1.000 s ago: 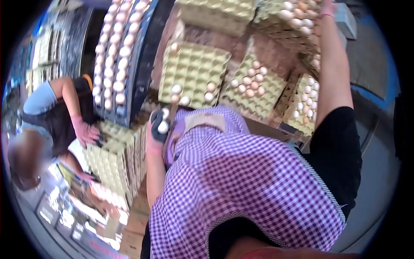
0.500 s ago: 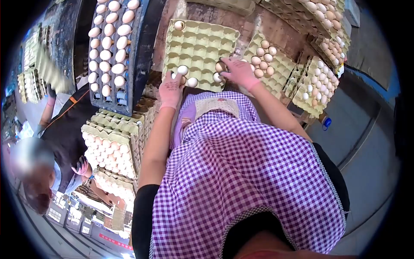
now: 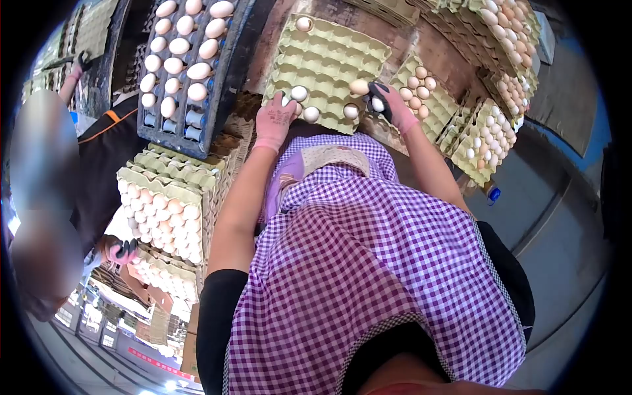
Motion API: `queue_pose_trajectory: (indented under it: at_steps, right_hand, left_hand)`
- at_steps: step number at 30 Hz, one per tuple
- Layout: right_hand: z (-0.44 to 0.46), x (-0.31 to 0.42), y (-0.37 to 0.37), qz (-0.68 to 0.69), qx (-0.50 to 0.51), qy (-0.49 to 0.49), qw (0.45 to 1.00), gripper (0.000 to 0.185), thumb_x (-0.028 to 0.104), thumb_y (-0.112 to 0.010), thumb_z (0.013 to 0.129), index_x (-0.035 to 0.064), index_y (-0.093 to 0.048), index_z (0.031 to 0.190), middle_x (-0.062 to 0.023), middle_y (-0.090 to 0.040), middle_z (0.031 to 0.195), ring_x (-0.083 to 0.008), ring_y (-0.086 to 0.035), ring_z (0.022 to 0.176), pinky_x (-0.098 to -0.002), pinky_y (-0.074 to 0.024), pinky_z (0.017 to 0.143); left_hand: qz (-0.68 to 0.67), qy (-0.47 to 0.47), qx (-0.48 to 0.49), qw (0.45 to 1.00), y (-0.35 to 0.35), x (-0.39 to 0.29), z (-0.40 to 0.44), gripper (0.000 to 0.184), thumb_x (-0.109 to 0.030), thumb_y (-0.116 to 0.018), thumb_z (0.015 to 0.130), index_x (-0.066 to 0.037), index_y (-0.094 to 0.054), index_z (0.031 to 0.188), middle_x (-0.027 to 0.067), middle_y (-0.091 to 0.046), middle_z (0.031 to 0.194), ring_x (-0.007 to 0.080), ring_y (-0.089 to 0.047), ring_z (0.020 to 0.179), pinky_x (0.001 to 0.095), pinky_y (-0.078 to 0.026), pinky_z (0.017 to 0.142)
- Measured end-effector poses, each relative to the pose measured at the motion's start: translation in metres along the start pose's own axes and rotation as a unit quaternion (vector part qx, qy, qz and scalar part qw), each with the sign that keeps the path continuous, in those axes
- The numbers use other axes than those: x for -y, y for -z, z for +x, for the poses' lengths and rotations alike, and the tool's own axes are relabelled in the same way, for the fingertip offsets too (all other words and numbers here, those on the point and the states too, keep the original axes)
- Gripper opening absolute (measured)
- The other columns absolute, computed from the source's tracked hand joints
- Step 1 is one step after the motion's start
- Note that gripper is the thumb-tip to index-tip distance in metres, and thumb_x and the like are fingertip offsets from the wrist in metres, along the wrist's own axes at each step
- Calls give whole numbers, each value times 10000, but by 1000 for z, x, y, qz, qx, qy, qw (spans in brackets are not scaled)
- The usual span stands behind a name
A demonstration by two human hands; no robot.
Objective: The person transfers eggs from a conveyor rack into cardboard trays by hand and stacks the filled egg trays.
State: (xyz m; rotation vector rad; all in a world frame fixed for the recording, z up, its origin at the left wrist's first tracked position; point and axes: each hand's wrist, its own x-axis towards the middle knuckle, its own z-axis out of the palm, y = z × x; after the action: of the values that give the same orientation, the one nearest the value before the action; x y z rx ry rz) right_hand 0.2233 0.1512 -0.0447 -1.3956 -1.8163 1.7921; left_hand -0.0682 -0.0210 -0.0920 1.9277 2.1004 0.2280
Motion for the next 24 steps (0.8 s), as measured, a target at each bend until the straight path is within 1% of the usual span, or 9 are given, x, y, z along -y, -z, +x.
queue_pose_trajectory:
  at_steps: [3, 4, 5, 7, 9, 10, 13, 19, 24]
  right_hand:
    - [-29, 10, -3, -241, -39, 248, 937, 344, 125, -568, 970, 51, -587, 1305, -115, -694, 1172, -174, -648, 966, -284, -550, 769]
    - [-29, 21, -3, 144, 38, 138, 979, 392, 127, -561, 978, 64, -547, 1365, -150, -670, 1229, -194, -656, 978, -274, -556, 743]
    - [-27, 33, -4, 503, 115, 4, 856, 443, 129, -553, 987, 77, -507, 1424, -185, -645, 1286, -214, -663, 989, -264, -562, 717]
    - [-1, 28, 1, 517, 160, 11, 841, 550, 178, -578, 981, 55, -426, 1496, -197, -622, 1299, -196, -643, 1050, -255, -568, 724]
    - [14, 54, -29, 167, 13, -23, 986, 523, 240, -584, 979, 65, -470, 1459, -176, -620, 1304, -182, -634, 1041, -293, -563, 814]
    - [24, 44, -38, -88, 55, 105, 989, 519, 297, -623, 942, 132, -516, 1423, -167, -607, 1294, -240, -647, 1042, -338, -539, 907]
    - [12, 42, -86, -497, 18, 57, 866, 498, 322, -738, 822, 246, -577, 1287, -169, -538, 1243, -316, -637, 1102, -404, -543, 867]
    - [0, 20, -86, -550, -28, 30, 834, 430, 344, -752, 806, 230, -591, 1187, -150, -534, 1237, -291, -646, 1080, -406, -547, 784]
    - [21, 20, -103, -571, 38, 39, 819, 396, 377, -739, 815, 223, -617, 1159, -145, -538, 1265, -286, -645, 1092, -413, -543, 796]
  left_hand:
    - [-21, 13, 36, 999, 9, -8, 2, 332, -336, -755, 832, -230, -623, 1117, 117, -541, 1270, 307, -644, 1014, 412, -532, 793]
    - [-74, 54, 28, 995, 18, -15, -2, 363, -354, -753, 838, -231, -631, 1157, 126, -535, 1287, 314, -641, 1033, 415, -534, 816]
    - [-126, 99, 18, 987, 24, -21, -8, 396, -371, -750, 844, -233, -639, 1198, 134, -529, 1304, 321, -638, 1052, 417, -536, 840]
    - [-160, 134, -11, 978, 25, -23, -21, 416, -392, -727, 863, -183, -648, 1214, 141, -516, 1292, 325, -623, 1094, 402, -529, 877]
    - [-275, 168, -106, 941, 23, -20, -37, 474, -363, -724, 871, -91, -634, 1248, 166, -498, 1321, 360, -585, 1145, 416, -494, 953]
    - [-344, 207, -112, 909, 39, -24, -43, 471, -290, -725, 880, -22, -616, 1251, 175, -505, 1293, 367, -557, 1169, 428, -455, 999]
    - [-386, 276, -196, 858, 54, -20, -53, 407, -214, -713, 900, -22, -622, 1247, 191, -560, 1240, 348, -577, 1124, 416, -461, 987]
    - [-336, 359, -295, 819, 81, 15, -17, 437, -261, -691, 933, 29, -599, 1246, 273, -543, 1265, 424, -519, 1149, 471, -405, 1021]
    - [-127, 332, -222, 908, 77, 54, -4, 544, -430, -619, 956, -50, -574, 1341, 273, -563, 1291, 443, -520, 1215, 482, -412, 1049]
